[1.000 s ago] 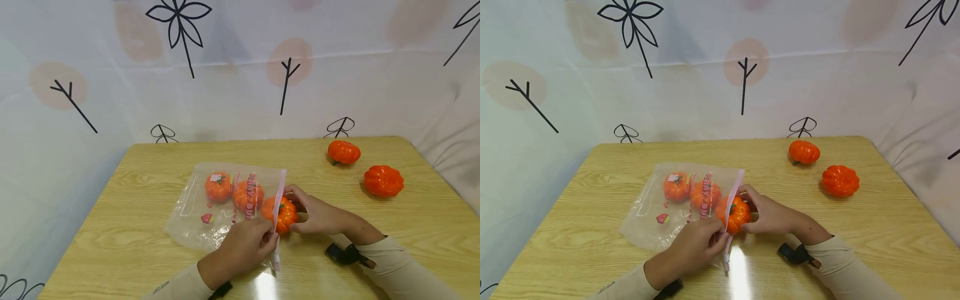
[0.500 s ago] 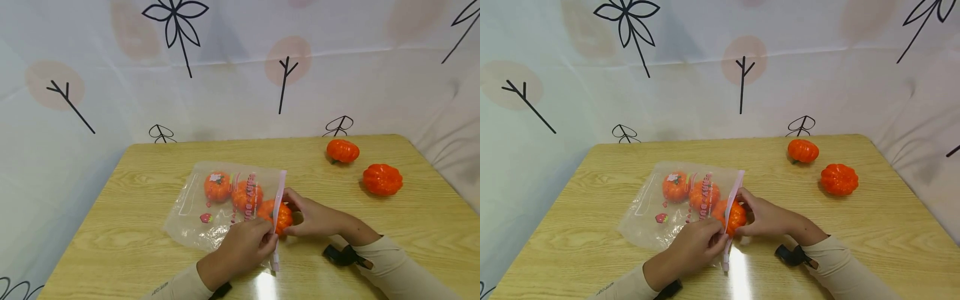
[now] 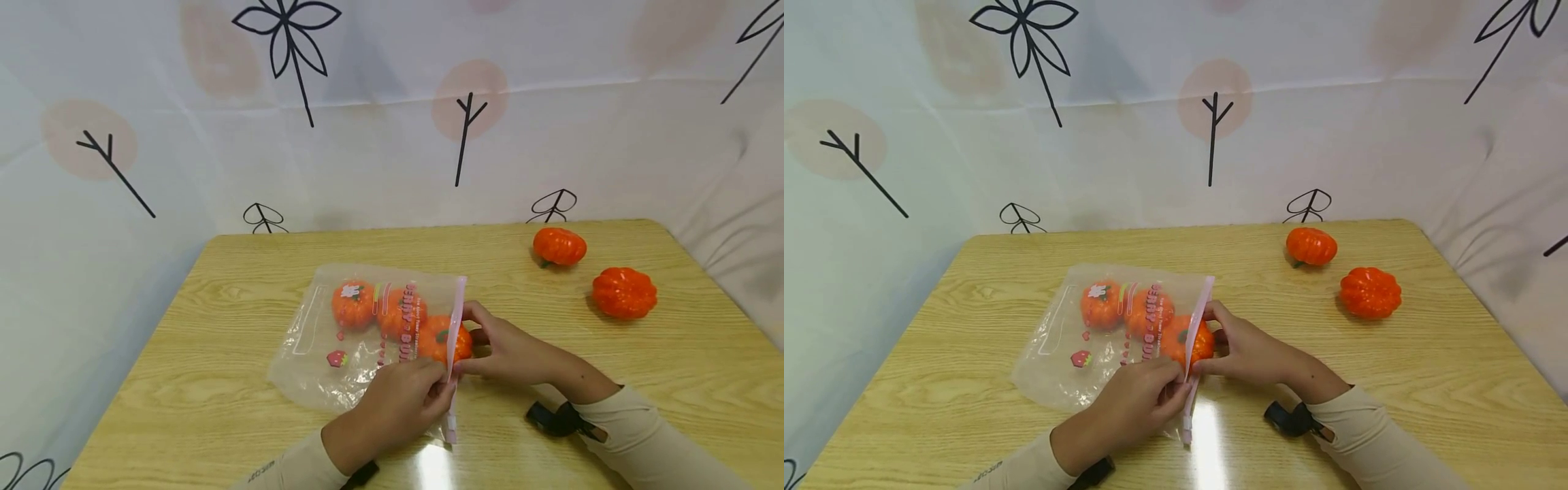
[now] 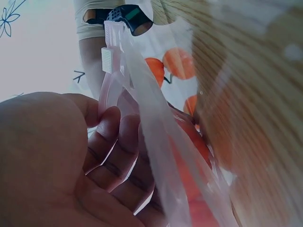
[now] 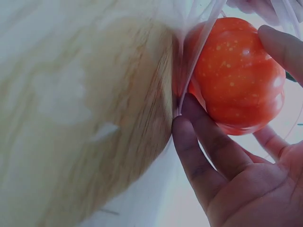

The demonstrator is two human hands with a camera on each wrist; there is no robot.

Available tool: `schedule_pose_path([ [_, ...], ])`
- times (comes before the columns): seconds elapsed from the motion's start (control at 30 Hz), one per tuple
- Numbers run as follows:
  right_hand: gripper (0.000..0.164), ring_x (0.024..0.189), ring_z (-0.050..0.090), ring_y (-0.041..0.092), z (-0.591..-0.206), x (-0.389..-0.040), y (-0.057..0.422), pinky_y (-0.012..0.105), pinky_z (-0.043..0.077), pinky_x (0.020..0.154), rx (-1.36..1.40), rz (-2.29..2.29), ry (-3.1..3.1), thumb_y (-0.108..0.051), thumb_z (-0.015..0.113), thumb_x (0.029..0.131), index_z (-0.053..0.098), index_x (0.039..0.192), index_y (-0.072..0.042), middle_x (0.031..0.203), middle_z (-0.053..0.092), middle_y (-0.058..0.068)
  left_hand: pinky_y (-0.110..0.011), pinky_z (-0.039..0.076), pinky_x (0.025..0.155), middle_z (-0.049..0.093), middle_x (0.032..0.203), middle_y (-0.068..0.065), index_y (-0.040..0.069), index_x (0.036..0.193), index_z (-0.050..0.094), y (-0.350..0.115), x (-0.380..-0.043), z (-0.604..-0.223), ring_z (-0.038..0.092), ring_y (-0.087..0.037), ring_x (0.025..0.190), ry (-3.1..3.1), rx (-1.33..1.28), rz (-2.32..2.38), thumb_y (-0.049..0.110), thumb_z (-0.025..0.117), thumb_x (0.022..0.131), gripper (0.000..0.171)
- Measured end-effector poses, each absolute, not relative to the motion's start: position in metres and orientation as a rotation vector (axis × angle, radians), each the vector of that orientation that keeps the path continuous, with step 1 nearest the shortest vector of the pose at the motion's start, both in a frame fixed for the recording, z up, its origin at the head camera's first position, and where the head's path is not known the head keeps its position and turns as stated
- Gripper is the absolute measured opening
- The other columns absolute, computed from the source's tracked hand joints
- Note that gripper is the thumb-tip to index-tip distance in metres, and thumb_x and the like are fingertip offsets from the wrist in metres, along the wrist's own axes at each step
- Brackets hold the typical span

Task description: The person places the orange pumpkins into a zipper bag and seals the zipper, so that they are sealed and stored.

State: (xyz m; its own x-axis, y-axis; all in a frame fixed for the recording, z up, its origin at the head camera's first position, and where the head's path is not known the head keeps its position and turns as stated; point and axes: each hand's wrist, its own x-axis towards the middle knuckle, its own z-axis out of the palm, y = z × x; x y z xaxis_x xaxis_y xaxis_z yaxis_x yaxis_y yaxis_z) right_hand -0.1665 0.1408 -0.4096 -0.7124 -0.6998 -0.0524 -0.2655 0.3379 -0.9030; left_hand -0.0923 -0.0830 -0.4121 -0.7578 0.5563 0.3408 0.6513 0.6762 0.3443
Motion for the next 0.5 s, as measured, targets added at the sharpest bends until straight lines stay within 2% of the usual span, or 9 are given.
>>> schedule_pose_path([
  [0.33, 0.072, 0.12, 0.063, 0.031, -0.4114, -0.1678, 0.1402, 0.031, 0.055, 0.09, -0.869, -1.378, 2.153, -0.027, 0.081, 0.083, 0.038, 0.141, -0.017, 0.136, 0.052, 0.008, -0.009, 0.022, 0.05, 0.044, 0.066, 0.014, 0.021, 0.074, 0.054, -0.0829, -0.0918, -0.413, 0.033, 0.003, 0.056, -2.686, -0.994, -0.673, 0.026, 0.065, 0.094, 0.023],
  [0.5, 0.07, 0.116, 0.065, 0.027, -0.4125, -0.1684, 0.1398, 0.034, 0.053, 0.095, -0.916, -1.348, 2.209, -0.029, 0.081, 0.084, 0.042, 0.142, -0.018, 0.132, 0.055, 0.007, -0.009, 0.022, 0.05, 0.044, 0.066, 0.014, 0.021, 0.073, 0.054, -0.0824, -0.0919, -0.4123, 0.033, 0.003, 0.056, -2.675, -0.991, -0.649, 0.026, 0.065, 0.094, 0.024],
])
